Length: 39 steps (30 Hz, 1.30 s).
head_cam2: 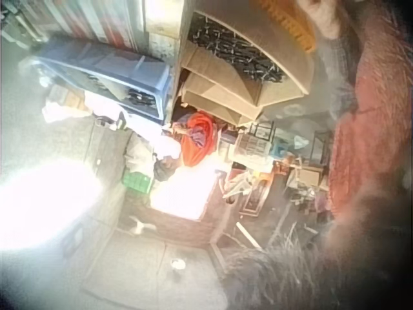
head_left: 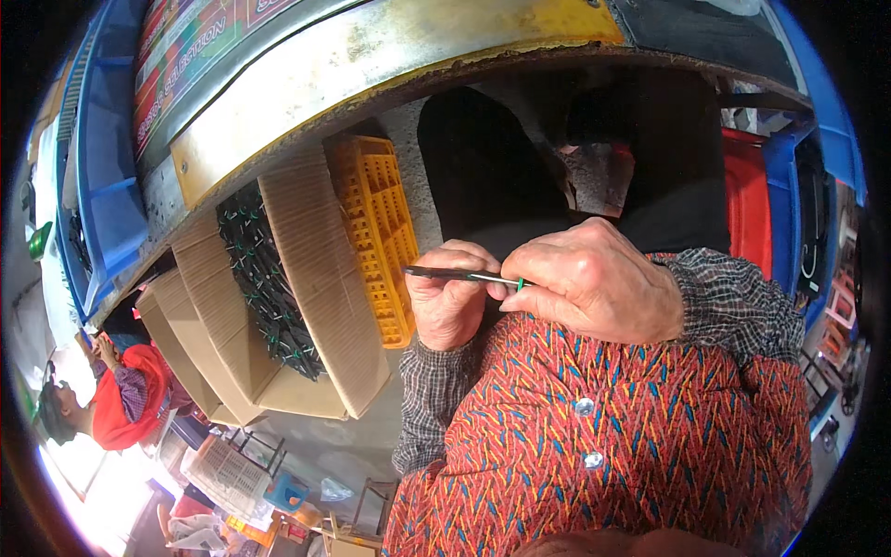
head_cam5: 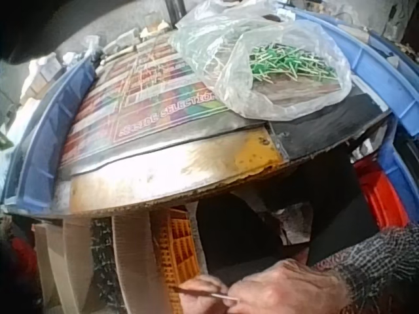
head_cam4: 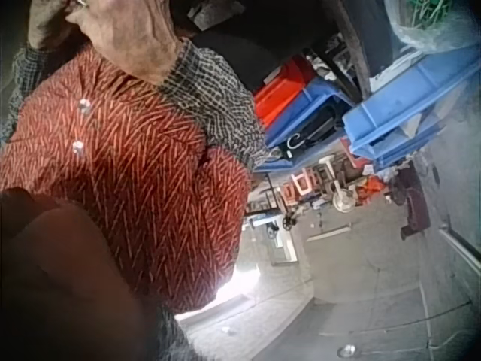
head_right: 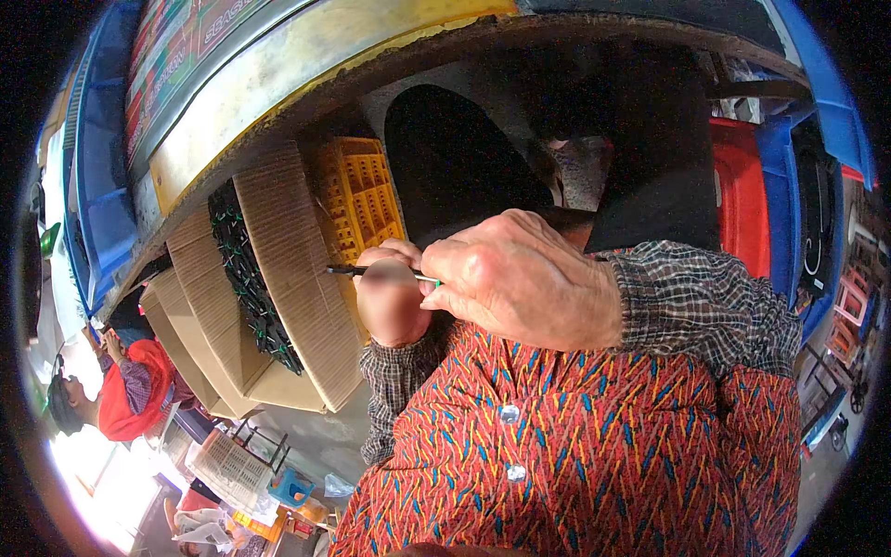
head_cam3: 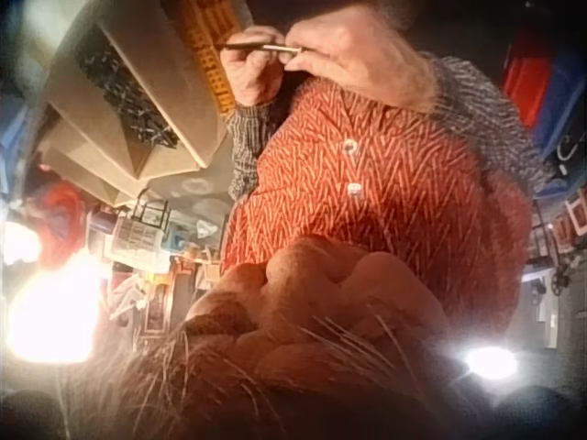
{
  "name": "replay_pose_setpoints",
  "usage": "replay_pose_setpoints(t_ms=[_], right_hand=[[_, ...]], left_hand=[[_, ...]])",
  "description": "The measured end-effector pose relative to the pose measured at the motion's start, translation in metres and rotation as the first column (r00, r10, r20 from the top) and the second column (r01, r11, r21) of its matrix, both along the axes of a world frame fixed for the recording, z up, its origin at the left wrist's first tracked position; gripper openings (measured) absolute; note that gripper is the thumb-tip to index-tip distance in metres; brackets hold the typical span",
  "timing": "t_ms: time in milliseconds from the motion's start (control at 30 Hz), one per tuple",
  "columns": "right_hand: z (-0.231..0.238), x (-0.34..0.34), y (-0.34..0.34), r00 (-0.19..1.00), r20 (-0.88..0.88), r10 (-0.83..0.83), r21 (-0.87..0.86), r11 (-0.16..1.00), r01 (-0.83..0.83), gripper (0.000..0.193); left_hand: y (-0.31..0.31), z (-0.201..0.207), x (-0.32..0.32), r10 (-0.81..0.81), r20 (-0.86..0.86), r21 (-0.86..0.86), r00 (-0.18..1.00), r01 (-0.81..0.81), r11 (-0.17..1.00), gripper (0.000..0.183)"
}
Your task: The person assembles small electronic components by hand, inserting green wired sensors into black plastic housings.
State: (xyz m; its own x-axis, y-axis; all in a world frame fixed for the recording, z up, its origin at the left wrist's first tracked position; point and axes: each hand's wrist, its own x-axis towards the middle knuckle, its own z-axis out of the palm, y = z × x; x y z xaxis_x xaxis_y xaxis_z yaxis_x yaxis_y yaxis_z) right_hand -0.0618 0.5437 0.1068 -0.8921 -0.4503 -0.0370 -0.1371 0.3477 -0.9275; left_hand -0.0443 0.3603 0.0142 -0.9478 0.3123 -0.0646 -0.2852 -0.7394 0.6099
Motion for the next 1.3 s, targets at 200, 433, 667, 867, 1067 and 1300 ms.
replay_pose_setpoints(t_ms=[200, 433, 667, 867, 1067, 1300], right_hand=[[0.012, -0.014, 0.004, 0.933, 0.357, 0.049, -0.033, 0.999, -0.040, 0.020], [-0.005, -0.006, 0.004, 0.989, 0.140, 0.052, -0.036, 0.998, -0.048, 0.018], [-0.002, -0.001, 0.001, 0.845, -0.471, 0.254, 0.413, 0.910, -0.043, 0.008], [-0.004, 0.000, -0.002, 0.794, -0.545, 0.268, 0.491, 0.870, 0.043, 0.010], [-0.012, 0.000, 0.001, 0.832, -0.515, 0.207, 0.441, 0.896, 0.050, 0.013], [-0.007, -0.005, 0.007, 0.897, -0.367, 0.247, 0.411, 0.908, -0.081, 0.015]], left_hand=[[-0.007, -0.001, -0.003, -0.010, -0.076, -0.129, 0.997, 0.000, 0.992, 0.015], [-0.012, 0.005, -0.008, -0.068, -0.097, -0.199, 0.993, 0.048, 0.979, 0.016], [-0.010, 0.008, -0.009, -0.075, -0.116, -0.300, 0.990, 0.037, 0.953, 0.015], [-0.007, 0.015, -0.006, -0.050, -0.124, -0.454, 0.991, -0.012, 0.891, 0.014], [-0.006, 0.032, -0.010, -0.127, -0.127, -0.572, 0.984, 0.032, 0.819, 0.011], [-0.009, 0.030, -0.008, -0.181, -0.039, -0.605, 0.983, 0.121, 0.787, 0.009]])
